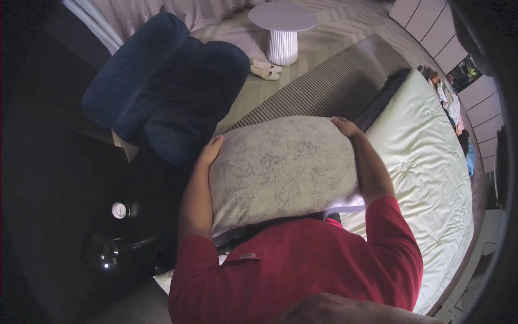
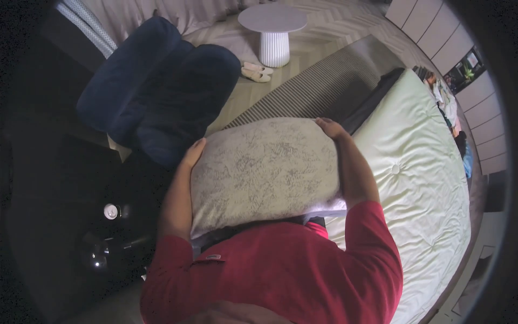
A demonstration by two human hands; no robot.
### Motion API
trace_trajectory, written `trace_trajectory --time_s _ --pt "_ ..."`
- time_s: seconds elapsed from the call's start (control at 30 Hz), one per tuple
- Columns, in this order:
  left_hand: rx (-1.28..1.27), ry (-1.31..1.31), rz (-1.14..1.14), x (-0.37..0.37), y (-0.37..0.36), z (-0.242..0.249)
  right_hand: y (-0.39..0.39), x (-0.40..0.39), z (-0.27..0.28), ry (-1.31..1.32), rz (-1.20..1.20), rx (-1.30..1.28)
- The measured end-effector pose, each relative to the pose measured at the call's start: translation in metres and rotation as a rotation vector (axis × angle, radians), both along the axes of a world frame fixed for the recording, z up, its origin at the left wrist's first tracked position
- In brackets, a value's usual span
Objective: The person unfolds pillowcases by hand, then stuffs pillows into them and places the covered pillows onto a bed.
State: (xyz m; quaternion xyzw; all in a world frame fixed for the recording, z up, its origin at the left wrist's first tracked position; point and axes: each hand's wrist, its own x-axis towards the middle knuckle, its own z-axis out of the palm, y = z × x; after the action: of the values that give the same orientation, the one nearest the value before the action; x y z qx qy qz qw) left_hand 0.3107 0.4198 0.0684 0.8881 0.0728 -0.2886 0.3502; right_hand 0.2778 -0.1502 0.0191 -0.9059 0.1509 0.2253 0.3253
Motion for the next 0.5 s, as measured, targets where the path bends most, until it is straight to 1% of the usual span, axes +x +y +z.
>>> trace_trajectory --time_s 0.07,0.1,0.13,0.2,0.3,0.37,0.4,0.47,0.5 --pt "-0.017 -0.084 0.019 0.004 0.002 0.003 -0.028 0.010 -0.040 -0.213 0.332 -0.171" --pt "-0.021 -0.086 0.024 -0.008 0.004 0.001 -0.031 -0.003 -0.051 -0.247 0.417 -0.208" --pt "-0.003 -0.062 0.043 -0.014 0.004 0.005 -0.026 -0.011 -0.045 -0.180 0.387 -0.211" --pt "0.007 -0.073 0.086 -0.007 0.004 0.020 -0.023 0.007 -0.009 -0.125 0.351 -0.238" --pt "-0.025 -0.146 0.153 -0.016 0.025 0.011 -0.009 0.013 0.029 -0.134 0.332 -0.136" --pt "-0.097 -0.248 0.260 -0.028 0.041 0.009 -0.002 0.014 0.055 -0.287 0.057 -0.020" --pt "-0.112 -0.265 0.284 -0.036 0.049 0.006 0.005 0.008 0.071 -0.315 -0.015 0.010" --pt "-0.042 -0.281 0.358 -0.049 0.064 0.000 0.027 -0.013 0.113 -0.414 -0.058 -0.028" --pt "-0.026 -0.281 0.373 -0.057 0.067 0.001 0.027 -0.018 0.115 -0.435 -0.072 -0.040"
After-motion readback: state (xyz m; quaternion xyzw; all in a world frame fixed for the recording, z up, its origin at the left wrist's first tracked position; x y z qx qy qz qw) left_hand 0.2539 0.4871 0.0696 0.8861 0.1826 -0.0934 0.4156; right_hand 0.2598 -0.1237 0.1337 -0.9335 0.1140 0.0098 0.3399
